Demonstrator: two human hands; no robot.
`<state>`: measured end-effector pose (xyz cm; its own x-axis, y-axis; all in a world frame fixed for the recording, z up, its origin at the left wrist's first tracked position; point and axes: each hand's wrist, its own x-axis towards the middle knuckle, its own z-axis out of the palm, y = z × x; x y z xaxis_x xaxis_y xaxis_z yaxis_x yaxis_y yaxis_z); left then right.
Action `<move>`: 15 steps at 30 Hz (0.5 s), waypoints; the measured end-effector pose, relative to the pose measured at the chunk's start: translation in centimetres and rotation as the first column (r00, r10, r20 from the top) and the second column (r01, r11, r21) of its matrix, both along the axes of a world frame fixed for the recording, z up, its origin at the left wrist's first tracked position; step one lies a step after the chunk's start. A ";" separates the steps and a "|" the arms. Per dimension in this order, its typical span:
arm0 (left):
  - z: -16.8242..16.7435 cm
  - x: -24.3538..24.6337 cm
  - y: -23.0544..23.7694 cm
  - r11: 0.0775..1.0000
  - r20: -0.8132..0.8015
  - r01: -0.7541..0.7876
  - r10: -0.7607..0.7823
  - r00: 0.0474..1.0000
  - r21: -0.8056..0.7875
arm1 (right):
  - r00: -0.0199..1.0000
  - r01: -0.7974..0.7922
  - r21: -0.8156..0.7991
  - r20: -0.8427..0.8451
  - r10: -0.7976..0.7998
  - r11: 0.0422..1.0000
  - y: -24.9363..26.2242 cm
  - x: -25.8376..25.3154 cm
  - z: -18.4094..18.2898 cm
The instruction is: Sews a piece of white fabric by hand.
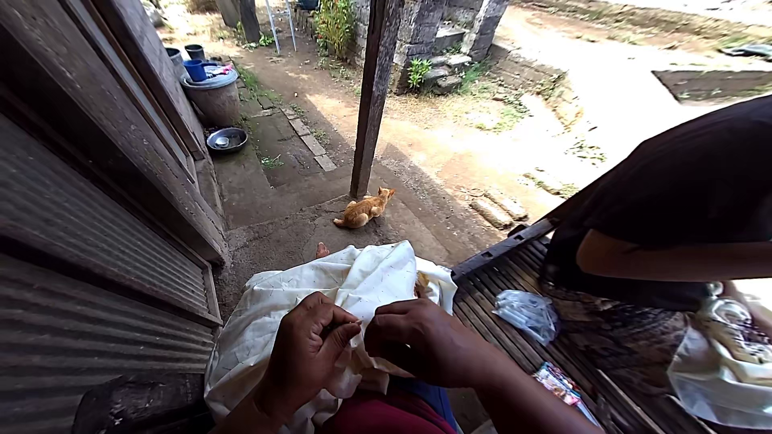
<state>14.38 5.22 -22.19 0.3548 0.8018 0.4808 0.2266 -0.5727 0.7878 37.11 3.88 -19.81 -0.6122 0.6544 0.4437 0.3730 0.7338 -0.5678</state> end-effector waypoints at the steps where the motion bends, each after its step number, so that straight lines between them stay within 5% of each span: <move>1: 0.0 0.2 -0.2 0.999 -0.022 0.042 -0.042 0.999 0.011 | 0.999 -0.002 0.019 -0.032 0.003 1.000 0.0 -0.3 0.3; 5: 0.2 0.5 -0.4 0.996 -0.024 0.060 -0.059 0.998 0.065 | 0.961 0.272 -0.065 0.079 -0.266 0.960 0.5 -0.9 0.2; 10: 0.2 0.1 -0.1 0.996 -0.028 0.025 -0.022 0.999 0.082 | 1.000 -0.002 0.093 0.025 -0.001 0.996 0.1 -0.7 0.4; 15: 0.1 0.2 -0.2 0.996 0.013 0.032 -0.033 0.999 0.085 | 0.947 0.306 0.015 0.099 -0.306 0.952 0.2 -1.2 0.0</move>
